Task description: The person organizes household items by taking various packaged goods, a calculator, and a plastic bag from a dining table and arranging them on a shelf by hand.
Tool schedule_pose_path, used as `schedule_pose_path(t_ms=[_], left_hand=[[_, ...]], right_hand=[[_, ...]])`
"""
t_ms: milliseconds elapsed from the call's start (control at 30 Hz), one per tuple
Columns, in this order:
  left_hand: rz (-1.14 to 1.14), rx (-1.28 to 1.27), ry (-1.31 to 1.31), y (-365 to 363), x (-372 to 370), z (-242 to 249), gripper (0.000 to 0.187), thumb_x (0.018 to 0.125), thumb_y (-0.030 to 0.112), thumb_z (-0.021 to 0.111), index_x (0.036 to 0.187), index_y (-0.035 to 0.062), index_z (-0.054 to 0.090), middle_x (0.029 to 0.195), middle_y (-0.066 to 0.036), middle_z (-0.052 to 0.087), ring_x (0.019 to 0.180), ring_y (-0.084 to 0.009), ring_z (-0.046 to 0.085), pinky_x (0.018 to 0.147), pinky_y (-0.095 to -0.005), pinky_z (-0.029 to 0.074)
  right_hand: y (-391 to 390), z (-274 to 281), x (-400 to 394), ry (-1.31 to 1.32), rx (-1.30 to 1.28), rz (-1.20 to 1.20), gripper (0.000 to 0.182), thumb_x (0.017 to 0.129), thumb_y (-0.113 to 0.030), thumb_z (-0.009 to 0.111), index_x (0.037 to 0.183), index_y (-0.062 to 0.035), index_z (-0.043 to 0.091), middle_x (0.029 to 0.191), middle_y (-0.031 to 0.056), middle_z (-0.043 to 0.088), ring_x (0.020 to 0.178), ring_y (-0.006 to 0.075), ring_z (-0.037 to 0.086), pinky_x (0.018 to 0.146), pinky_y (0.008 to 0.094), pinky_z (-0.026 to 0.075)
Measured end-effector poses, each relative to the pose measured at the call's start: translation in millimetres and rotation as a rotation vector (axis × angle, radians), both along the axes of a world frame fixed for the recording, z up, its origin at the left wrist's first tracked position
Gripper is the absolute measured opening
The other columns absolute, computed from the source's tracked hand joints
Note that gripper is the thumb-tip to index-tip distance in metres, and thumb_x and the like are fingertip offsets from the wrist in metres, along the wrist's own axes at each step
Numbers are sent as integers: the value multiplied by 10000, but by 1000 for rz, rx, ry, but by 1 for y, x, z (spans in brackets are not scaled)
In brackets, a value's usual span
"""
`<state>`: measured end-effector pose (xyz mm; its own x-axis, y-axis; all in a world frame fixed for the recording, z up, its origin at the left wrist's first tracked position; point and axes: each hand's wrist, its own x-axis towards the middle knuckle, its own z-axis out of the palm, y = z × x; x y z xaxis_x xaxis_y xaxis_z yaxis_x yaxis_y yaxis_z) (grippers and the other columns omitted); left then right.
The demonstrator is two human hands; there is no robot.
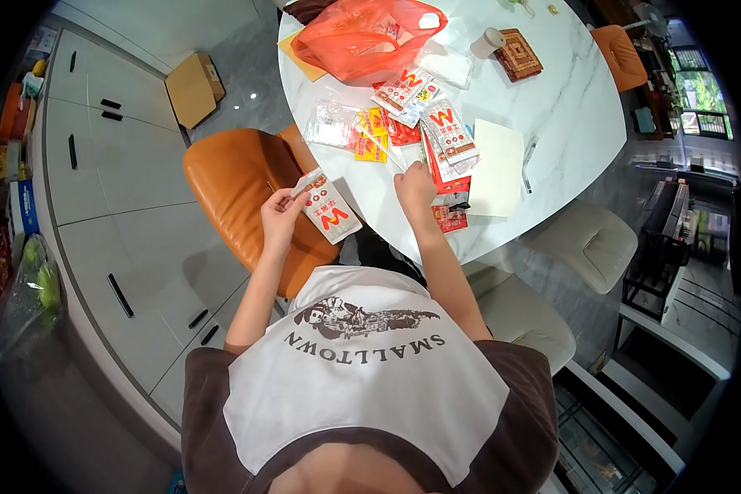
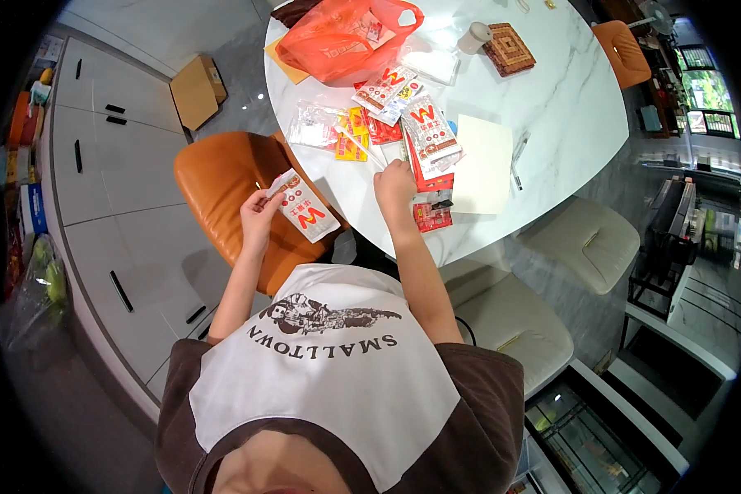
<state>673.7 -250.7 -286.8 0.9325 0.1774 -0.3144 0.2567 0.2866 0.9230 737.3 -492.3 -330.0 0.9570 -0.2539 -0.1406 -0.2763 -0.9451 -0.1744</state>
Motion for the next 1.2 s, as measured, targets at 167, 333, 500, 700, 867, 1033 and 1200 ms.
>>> schedule_pose_path(t_ms=[167, 333, 500, 700, 867, 1033, 1200], left_hand=[[-7, 4, 10, -2, 0, 5, 95, 744, 20, 628, 822, 0, 578, 751, -18, 599, 659, -39, 537, 608, -153, 408], [-103, 3, -31, -24, 14, -5, 98, 744, 21, 628, 823, -5, 576, 755, -10, 590, 663, -37, 531, 608, -154, 403], [-282, 33, 6, -65, 38, -6, 112, 737, 30, 636, 806, -14, 559, 728, -5, 585, 656, -26, 526, 583, -148, 401], [-345, 66, -72, -87, 48, 7, 108, 733, 19, 632, 800, -2, 549, 710, -5, 579, 617, -25, 509, 576, -147, 398], [-369, 69, -105, -95, 45, 10, 108, 733, 30, 638, 821, -5, 587, 765, -6, 583, 672, -46, 514, 625, -174, 407], [-457, 318, -308, -91, 41, 16, 99, 701, -4, 628, 799, -7, 619, 791, -48, 595, 755, -118, 551, 686, -231, 431], [-518, 423, -406, -93, 37, 17, 196, 690, -13, 593, 869, 51, 642, 820, -82, 603, 827, -193, 557, 758, -277, 429]], right_hand=[[-9, -7, 0, 6, 121, -2, 220, 709, -174, 518, 834, 7, 525, 842, 188, 550, 804, 326, 564, 655, 437, 459], [-31, -16, -7, 53, 780, -127, 150, 725, -193, 467, 726, -47, 499, 690, 78, 532, 637, 202, 527, 574, 316, 417], [-42, 44, -34, 289, 1589, -87, 185, 730, -240, 427, 612, -98, 423, 551, -46, 362, 484, 46, 322, 439, 191, 244], [-39, 66, -44, -56, 1470, -235, 347, 881, -292, 408, 598, -91, 386, 549, -31, 342, 506, 60, 319, 487, 216, 265], [-49, 61, -50, -286, 1165, -125, 367, 905, -322, 346, 661, -61, 429, 651, 5, 428, 612, 99, 402, 589, 243, 333], [-48, 99, -53, -324, 1160, -193, 291, 907, -265, 375, 717, -59, 451, 643, -11, 422, 531, 61, 393, 461, 203, 342], [-45, 127, -48, -521, 1262, 31, 212, 893, -190, 425, 727, -62, 459, 601, -26, 400, 508, 28, 373, 444, 183, 343]])
